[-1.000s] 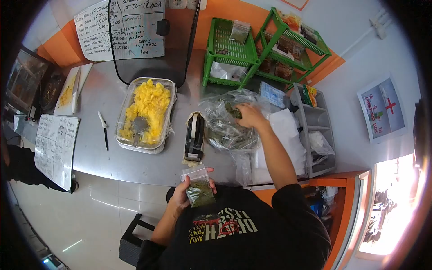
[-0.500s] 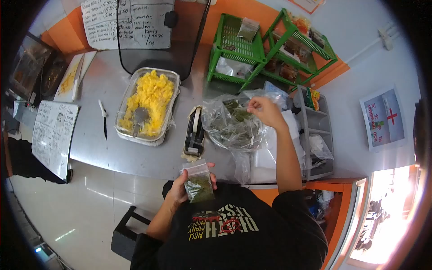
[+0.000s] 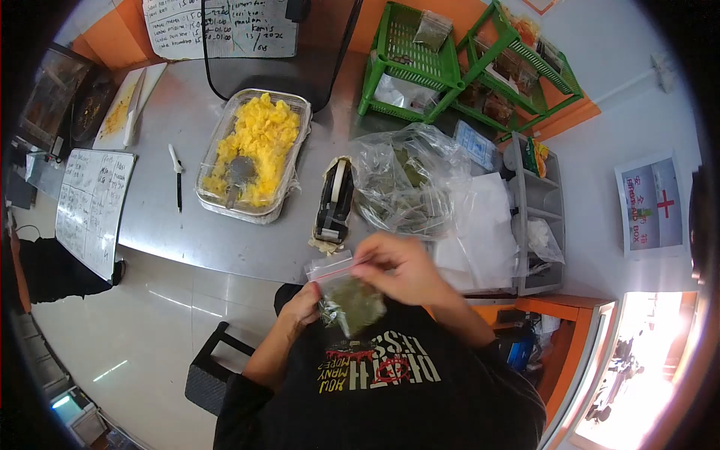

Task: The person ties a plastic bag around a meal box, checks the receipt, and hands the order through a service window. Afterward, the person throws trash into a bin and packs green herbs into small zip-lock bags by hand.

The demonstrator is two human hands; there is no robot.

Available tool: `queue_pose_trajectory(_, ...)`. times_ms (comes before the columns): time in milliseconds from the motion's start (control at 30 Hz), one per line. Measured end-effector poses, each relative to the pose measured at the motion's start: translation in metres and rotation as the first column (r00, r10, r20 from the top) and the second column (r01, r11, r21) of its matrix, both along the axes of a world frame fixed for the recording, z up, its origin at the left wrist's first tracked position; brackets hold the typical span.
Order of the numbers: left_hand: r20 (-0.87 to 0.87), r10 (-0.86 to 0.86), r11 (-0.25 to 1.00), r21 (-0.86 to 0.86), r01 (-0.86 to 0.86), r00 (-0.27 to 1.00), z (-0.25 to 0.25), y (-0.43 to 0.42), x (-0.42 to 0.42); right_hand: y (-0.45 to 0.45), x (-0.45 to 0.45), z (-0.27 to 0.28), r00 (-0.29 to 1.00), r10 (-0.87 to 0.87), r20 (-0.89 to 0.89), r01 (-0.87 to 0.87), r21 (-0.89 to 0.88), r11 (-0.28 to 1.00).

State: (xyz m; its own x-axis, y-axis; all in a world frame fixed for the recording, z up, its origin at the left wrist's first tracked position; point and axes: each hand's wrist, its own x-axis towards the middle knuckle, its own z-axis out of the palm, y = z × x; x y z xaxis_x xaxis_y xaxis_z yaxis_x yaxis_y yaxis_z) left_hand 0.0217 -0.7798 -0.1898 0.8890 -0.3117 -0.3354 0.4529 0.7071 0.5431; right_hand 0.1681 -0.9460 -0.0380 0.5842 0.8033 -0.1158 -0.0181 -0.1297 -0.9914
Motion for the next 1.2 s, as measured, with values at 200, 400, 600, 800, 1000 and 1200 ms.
queue_pose_trajectory(200,0.095,-0.022,0.998,-0.058,0.028,0.995,0.027,0.004,0.009,0.005,-0.007,-0.01,0.831,0.126,0.541,-0.019,-0.199,0.98)
queue_pose_trajectory(400,0.151,-0.086,0.989,-0.103,0.102,0.985,0.031,0.002,0.015,0.011,-0.004,-0.01,0.697,0.164,0.698,-0.064,-0.167,0.984)
queue_pose_trajectory(600,-0.003,0.008,0.995,-0.097,-0.009,1.0,0.008,0.001,-0.003,0.009,-0.012,-0.002,0.737,0.22,0.639,-0.046,-0.278,0.96)
queue_pose_trajectory(800,0.158,-0.046,0.975,-0.207,0.079,0.986,0.031,-0.003,0.011,-0.006,0.008,0.013,0.743,0.337,0.578,-0.158,-0.337,0.928)
queue_pose_trajectory(1000,0.237,-0.08,0.954,-0.264,0.143,0.968,0.037,-0.006,0.02,-0.04,0.148,-0.044,0.714,-0.008,0.7,0.372,-0.37,0.851)
queue_pose_trajectory(1200,0.193,-0.064,0.965,-0.238,0.11,0.979,0.046,-0.006,0.017,-0.071,0.195,-0.077,0.706,0.499,0.503,0.245,-0.834,0.494)
